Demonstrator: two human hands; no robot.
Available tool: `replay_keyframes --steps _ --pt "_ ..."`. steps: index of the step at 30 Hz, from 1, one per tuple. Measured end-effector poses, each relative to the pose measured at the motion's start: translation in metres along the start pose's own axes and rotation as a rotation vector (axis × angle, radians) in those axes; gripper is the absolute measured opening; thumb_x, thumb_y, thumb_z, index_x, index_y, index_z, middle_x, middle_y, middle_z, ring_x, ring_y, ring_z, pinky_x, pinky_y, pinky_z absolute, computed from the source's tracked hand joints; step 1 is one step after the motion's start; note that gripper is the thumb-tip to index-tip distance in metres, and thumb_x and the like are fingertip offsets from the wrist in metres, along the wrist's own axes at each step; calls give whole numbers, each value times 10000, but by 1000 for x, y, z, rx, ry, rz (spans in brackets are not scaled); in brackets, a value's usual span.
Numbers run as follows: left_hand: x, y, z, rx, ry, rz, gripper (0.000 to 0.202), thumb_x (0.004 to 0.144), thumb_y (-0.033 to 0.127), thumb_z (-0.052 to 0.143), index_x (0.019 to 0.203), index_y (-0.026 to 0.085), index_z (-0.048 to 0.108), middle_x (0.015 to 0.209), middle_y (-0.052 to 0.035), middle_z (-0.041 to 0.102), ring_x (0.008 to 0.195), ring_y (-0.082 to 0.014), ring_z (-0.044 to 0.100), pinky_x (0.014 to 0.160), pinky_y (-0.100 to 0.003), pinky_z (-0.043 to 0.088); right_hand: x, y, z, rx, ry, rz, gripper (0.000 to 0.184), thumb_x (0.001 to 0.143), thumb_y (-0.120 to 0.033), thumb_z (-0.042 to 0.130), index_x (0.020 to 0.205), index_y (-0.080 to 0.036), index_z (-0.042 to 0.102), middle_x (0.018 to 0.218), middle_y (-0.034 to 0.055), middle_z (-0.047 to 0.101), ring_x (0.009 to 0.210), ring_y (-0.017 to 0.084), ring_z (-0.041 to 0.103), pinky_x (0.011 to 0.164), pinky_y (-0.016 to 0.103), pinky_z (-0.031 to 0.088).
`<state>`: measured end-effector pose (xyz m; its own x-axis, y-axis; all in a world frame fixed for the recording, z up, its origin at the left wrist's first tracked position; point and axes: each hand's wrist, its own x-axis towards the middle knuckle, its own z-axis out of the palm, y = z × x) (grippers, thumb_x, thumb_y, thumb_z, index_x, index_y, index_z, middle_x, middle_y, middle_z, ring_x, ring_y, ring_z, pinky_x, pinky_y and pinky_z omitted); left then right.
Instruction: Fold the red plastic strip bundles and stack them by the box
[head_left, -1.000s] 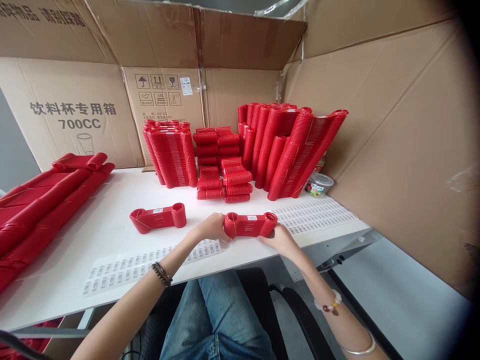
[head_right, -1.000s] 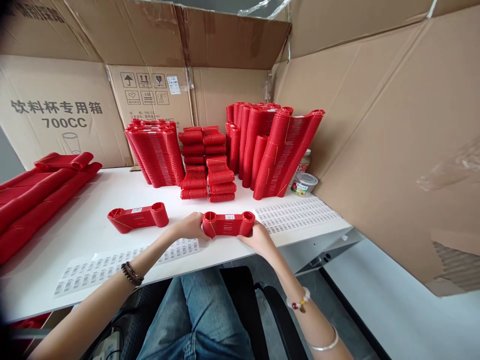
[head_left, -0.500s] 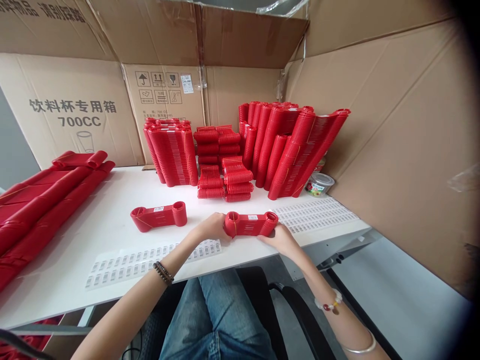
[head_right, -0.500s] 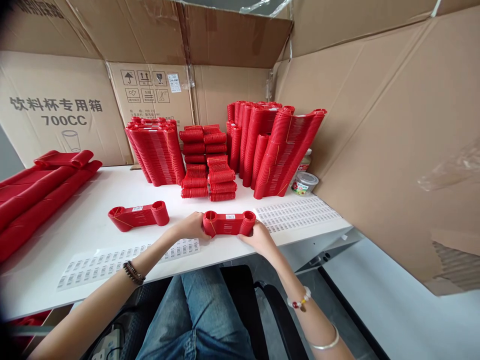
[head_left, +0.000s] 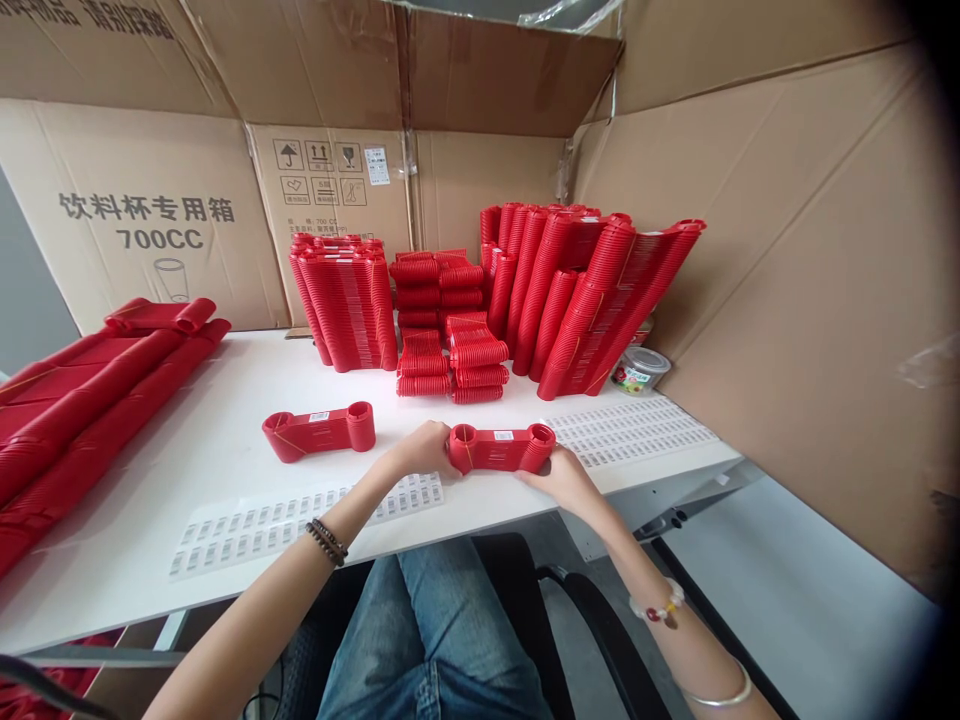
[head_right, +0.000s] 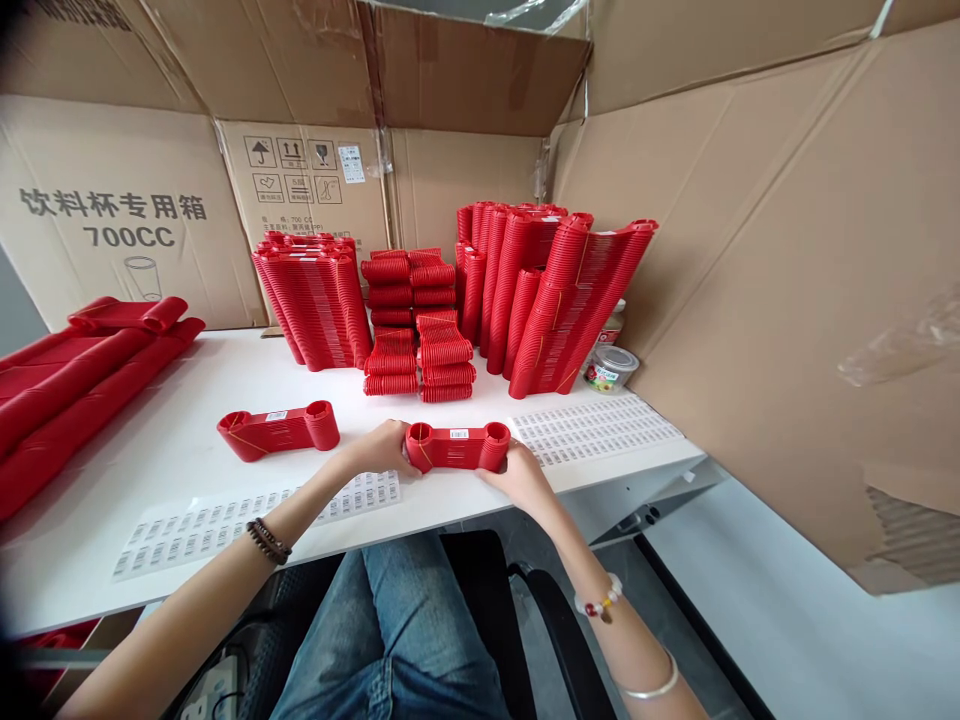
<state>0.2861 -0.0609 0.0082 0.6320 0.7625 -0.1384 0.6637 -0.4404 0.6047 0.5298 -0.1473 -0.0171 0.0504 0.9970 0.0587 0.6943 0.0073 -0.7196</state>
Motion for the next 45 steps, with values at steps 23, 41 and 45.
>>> replay_keyframes --steps 23,41,45 --pt "-2 -1 -1 -3 4 -23 270 569 290 720 623 205 469 613 49 509 577 -118 474 518 -255 340 1 3 -17 14 -93 -48 225 673 -249 689 885 -174 684 831 49 717 749 209 649 685 284 495" --pt "0 2 -6 54 -12 -36 333 499 291 818 718 191 587 763 13 635 717 -165 556 613 -256 386 7 15 -15 -87 -64 -29 268 617 -242 770 858 -173 677 856 38 666 739 191 598 677 284 463" --pt "0 0 -5 73 6 -36 309 530 344 783 692 192 569 713 12 600 668 -159 535 574 -260 362 5 12 -15 -109 -45 -45 248 642 -277 737 858 -171 673 785 24 638 692 179 573 636 271 437"
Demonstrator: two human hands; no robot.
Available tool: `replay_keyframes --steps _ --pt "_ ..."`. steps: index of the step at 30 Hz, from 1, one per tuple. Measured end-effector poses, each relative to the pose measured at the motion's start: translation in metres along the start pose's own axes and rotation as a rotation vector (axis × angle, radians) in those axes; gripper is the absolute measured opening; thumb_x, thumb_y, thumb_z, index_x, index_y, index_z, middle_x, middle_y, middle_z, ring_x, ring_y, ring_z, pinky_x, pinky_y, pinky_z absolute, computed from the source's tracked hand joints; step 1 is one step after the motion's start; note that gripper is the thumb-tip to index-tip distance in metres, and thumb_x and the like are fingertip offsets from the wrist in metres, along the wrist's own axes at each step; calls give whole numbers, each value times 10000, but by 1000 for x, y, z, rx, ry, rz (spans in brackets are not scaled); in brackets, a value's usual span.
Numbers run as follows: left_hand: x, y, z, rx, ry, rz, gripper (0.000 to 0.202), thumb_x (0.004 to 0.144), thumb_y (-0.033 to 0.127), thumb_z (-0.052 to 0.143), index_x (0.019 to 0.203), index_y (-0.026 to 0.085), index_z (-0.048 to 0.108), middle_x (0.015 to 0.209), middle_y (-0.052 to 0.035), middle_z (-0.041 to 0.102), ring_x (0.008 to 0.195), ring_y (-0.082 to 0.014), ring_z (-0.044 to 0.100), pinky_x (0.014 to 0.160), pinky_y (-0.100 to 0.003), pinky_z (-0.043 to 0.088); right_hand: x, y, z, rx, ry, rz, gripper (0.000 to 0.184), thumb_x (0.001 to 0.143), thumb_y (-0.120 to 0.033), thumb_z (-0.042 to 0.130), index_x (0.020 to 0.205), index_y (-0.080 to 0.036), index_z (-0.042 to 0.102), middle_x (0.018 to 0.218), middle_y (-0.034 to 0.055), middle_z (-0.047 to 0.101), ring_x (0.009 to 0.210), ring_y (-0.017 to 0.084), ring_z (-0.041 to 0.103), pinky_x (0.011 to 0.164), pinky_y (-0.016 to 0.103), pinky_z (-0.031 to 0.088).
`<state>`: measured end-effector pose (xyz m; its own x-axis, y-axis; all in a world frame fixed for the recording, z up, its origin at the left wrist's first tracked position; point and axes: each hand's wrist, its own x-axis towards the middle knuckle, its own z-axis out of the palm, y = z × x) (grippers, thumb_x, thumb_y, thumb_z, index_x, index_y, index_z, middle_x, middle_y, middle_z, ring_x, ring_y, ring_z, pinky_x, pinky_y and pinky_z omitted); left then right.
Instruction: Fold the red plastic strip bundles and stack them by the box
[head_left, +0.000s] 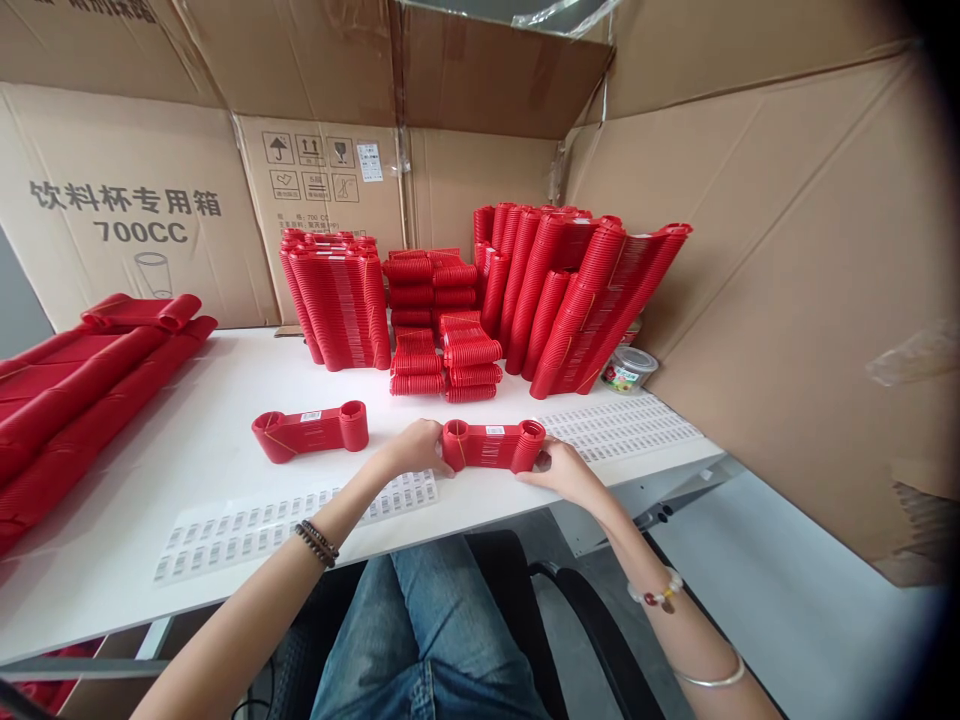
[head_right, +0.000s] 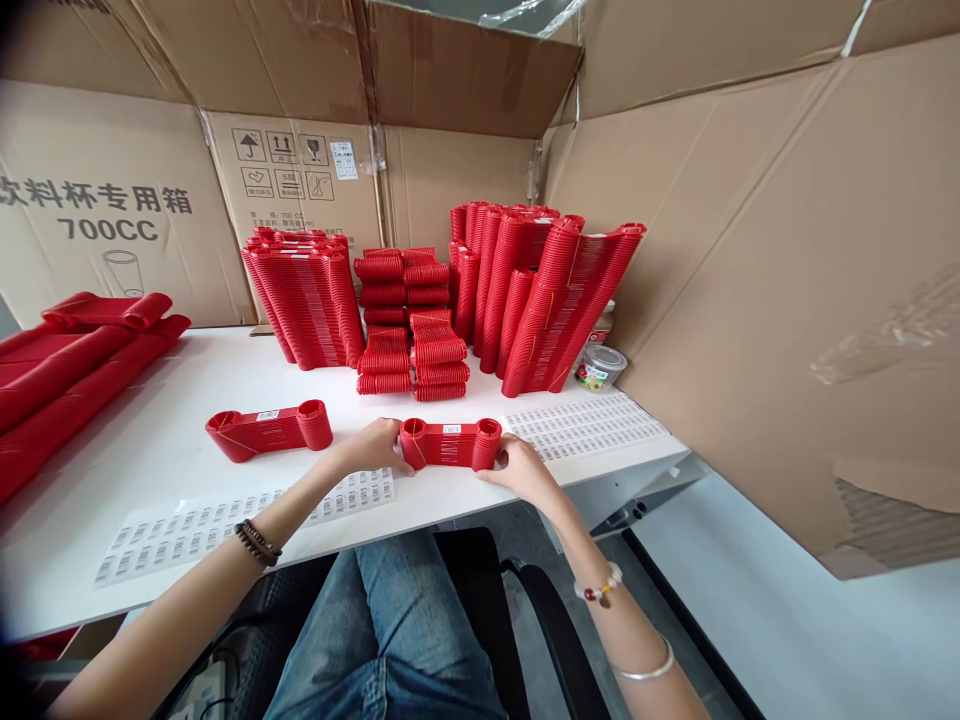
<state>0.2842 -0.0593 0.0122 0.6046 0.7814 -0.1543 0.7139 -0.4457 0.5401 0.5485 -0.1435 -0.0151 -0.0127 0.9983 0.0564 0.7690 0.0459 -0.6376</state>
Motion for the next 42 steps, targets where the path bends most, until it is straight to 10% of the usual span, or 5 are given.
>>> replay_keyframes --steps 15,22,31,42 --pt "-3 -2 7 -29 98 111 221 557 313 714 610 192 537 654 0 588 603 -152 532 543 -268 374 2 -2 0 50 -2 -53 264 632 -322 661 834 -155 630 745 50 671 648 186 583 610 281 453" --pt "-30 -4 -39 -141 253 203 212 610 243 691 806 177 646 786 -3 665 730 -155 566 668 -262 440 11 -46 -20 166 101 -165 269 610 -358 680 774 -155 617 708 40 640 652 184 563 627 299 460" --pt "-123 -73 -123 -236 459 -65 242 661 333 709 836 169 745 697 -1 659 614 -129 514 596 -261 409 76 -163 31 326 5 -382 210 608 -260 756 752 -150 651 725 37 672 651 164 578 603 273 457" --pt "-162 -145 -126 -241 486 -130 287 688 415 720 833 168 728 839 -51 714 790 -194 597 780 -338 496 117 -204 96 302 -144 -522 202 624 -191 771 801 -161 678 775 26 692 696 165 595 628 269 454"
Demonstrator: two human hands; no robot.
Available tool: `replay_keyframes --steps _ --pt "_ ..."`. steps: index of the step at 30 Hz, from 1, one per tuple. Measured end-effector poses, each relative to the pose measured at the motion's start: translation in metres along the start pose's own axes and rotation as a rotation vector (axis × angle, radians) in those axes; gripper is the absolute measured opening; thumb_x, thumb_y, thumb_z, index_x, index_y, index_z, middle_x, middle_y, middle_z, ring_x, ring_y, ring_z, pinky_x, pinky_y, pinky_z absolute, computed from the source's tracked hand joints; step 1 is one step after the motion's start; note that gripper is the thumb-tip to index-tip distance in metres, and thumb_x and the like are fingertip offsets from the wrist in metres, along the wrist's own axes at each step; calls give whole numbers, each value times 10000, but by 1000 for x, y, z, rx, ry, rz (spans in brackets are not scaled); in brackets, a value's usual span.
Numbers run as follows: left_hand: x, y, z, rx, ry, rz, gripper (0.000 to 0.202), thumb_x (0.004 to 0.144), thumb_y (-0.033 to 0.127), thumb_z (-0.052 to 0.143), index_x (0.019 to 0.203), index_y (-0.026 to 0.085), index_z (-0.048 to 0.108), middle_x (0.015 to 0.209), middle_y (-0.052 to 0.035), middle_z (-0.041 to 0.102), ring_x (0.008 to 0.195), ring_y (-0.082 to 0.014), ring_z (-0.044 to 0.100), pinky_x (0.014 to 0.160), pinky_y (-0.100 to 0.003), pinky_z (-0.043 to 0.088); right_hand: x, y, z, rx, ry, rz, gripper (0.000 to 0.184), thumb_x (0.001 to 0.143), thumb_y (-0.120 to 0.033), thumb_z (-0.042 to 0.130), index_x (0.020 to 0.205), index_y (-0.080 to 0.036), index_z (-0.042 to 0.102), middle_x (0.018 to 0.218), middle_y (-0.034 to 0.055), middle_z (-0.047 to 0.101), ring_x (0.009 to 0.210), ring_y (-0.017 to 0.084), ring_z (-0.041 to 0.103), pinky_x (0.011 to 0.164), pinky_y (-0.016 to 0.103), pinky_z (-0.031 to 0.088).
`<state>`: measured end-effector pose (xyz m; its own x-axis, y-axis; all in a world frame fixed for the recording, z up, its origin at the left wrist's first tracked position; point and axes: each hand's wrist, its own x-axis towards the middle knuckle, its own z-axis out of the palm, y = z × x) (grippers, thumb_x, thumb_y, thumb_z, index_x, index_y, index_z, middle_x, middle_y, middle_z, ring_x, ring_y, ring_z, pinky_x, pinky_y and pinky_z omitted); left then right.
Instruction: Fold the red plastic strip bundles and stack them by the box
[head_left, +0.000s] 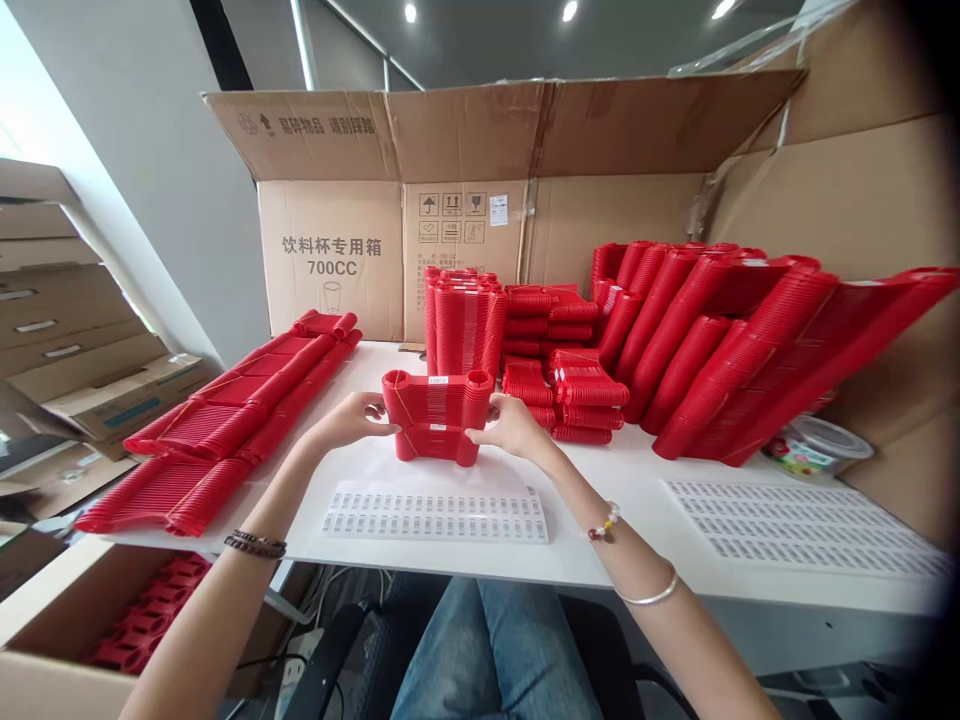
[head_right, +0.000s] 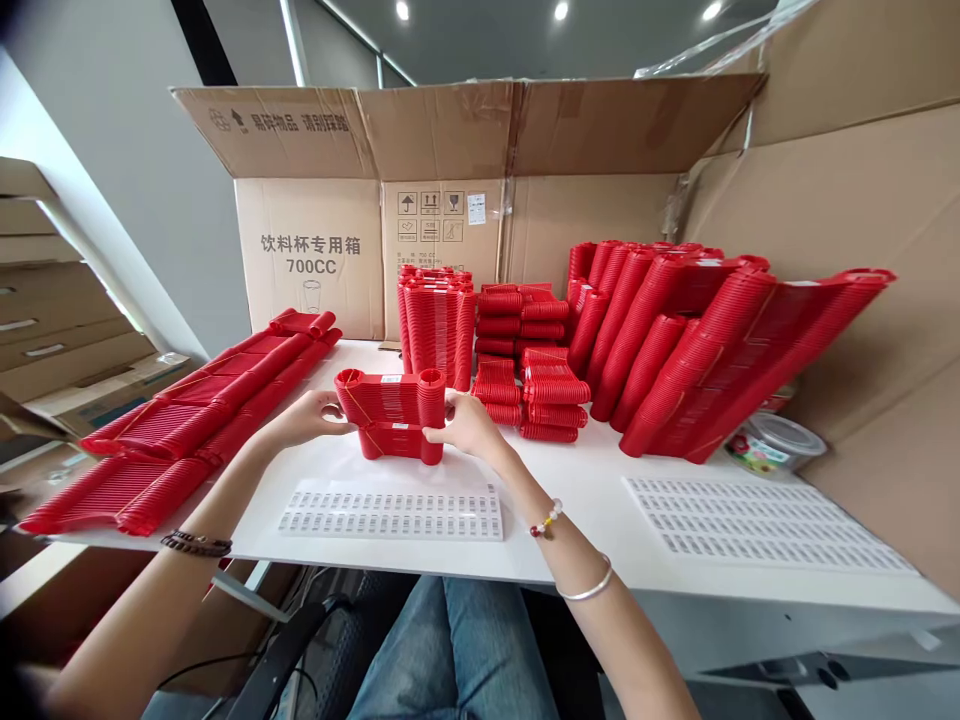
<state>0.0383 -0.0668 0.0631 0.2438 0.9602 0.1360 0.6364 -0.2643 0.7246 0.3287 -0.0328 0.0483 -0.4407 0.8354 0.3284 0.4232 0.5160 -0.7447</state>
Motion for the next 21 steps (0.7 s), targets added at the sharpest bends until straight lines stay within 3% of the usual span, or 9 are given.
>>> replay_keyframes --steps 7,15,21 --pt "9 -17 13 70 108 91 298 667 405 722 865 182 714 930 -55 684 808 -181 561 738 -310 467 5 12 4 -55 -3 -16 280 655 -179 757 930 -154 705 975 62 705 856 198 620 782 314 476" --pt "9 -25 21 43 113 51 354 649 432 740 900 184 713 940 -48 674 800 -168 543 747 -297 476 2 14 7 -58 -41 116 244 659 -180 779 894 -156 719 919 68 739 804 200 673 727 300 510" --pt "8 -26 23 12 95 33 328 680 427 730 901 186 726 910 -48 706 824 -188 580 754 -316 472 -1 21 9 51 -50 111 232 684 -157 758 911 -145 715 951 76 748 808 196 698 730 298 535"
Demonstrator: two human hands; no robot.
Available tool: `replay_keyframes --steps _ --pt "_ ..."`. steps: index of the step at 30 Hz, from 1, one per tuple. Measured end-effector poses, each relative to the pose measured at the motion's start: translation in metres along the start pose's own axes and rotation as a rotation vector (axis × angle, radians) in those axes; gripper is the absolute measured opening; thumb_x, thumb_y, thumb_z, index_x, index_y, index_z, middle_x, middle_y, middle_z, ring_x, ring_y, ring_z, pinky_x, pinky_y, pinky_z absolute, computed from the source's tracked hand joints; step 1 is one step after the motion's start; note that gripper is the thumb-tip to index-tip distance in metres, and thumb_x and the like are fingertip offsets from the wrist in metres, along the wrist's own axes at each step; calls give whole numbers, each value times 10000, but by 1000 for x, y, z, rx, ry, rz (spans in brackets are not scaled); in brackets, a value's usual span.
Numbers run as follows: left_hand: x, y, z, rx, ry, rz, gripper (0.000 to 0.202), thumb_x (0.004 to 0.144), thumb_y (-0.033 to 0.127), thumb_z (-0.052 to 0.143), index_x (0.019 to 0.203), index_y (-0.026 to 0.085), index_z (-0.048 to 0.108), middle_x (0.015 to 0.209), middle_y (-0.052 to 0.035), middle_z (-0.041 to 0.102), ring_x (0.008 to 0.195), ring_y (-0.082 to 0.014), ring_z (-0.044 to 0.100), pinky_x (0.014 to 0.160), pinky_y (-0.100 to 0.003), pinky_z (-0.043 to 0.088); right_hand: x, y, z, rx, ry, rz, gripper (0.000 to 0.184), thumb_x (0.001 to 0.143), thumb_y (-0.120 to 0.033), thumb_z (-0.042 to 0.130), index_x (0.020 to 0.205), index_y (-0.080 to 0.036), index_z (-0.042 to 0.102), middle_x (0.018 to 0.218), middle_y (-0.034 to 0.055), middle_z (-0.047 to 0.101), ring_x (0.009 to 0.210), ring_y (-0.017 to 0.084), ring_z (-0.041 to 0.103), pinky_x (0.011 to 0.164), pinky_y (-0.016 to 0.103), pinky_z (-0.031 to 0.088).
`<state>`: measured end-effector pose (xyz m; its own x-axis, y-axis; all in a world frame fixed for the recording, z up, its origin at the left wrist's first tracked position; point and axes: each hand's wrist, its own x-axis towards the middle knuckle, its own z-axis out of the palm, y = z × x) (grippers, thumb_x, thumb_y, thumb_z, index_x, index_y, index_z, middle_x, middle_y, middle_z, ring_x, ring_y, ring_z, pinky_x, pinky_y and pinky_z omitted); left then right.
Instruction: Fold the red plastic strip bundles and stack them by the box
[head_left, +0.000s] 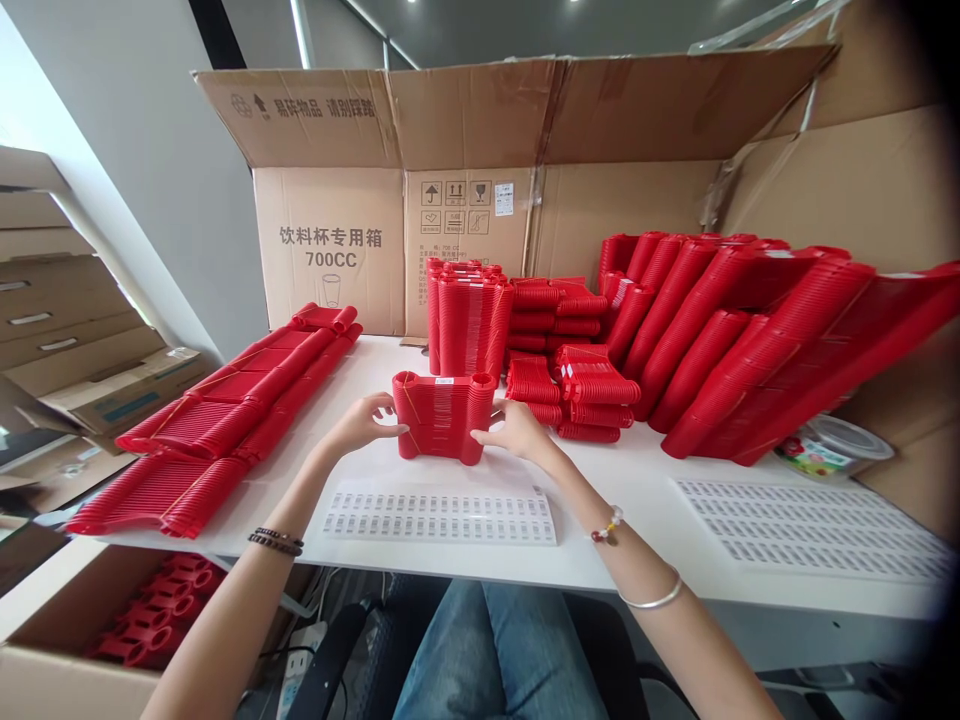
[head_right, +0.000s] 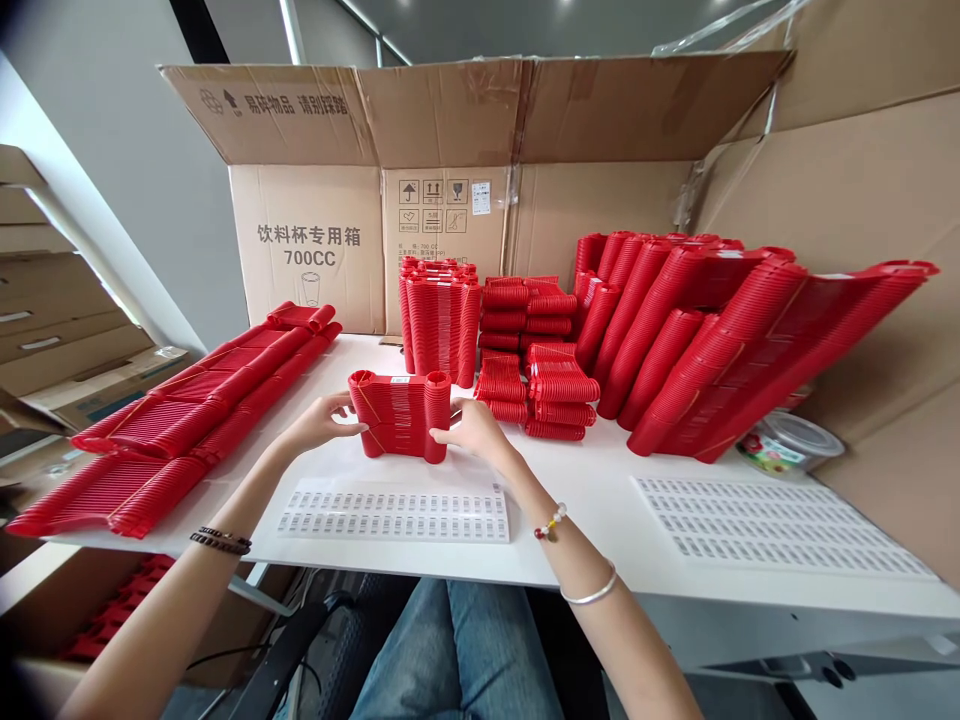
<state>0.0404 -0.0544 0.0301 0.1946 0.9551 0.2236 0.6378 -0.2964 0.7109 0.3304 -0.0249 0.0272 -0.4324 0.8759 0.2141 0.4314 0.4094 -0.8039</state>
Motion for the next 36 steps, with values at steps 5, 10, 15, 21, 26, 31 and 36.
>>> replay_keyframes --steps 5,10,15,21,26,31,36 --pt "0 -1 1 -52 -41 -16 320 715 407 699 937 179 725 962 -70 750 876 -210 646 828 -351 496 2 2 0 13 -2 42 262 674 -167 778 924 -126 711 941 87 748 823 200 698 756 309 539" --pt "0 0 -1 -93 -62 -40 324 686 408 731 910 174 737 967 -81 761 894 -229 670 862 -380 510 2 -1 -4 40 -38 52 252 679 -142 775 925 -118 723 926 97 754 831 216 704 783 332 550" --pt "0 0 -4 -163 -94 -50 308 663 391 753 876 170 740 914 -74 768 877 -228 688 890 -391 529 -1 -4 -8 91 -36 55 220 663 -132 800 873 -134 734 915 97 761 850 232 720 815 351 570" --pt "-1 3 -9 -195 -120 -58 303 679 366 766 909 169 742 948 -81 767 910 -236 696 928 -407 527 -3 -7 -10 143 -39 84 234 647 -102 812 869 -144 751 910 86 767 880 248 731 841 365 574" --pt "0 7 -7 -217 -110 -90 388 684 394 777 999 173 727 1000 -85 770 948 -252 705 947 -419 531 -3 -10 -10 99 -33 73 243 652 -121 823 883 -149 752 918 84 767 864 242 730 826 359 571" --pt "0 9 -5 -113 -92 -32 372 691 397 769 980 170 713 1002 -77 769 946 -246 699 949 -401 531 -2 -11 -8 70 -38 45 203 681 -106 791 876 -135 742 913 92 765 844 232 724 803 348 565" --pt "1 14 -5 -30 -95 -2 329 700 368 741 964 177 700 991 -64 769 939 -252 700 863 -370 562 -1 -11 -8 6 -46 9 199 693 -118 766 889 -142 748 878 69 763 812 221 716 751 317 551"
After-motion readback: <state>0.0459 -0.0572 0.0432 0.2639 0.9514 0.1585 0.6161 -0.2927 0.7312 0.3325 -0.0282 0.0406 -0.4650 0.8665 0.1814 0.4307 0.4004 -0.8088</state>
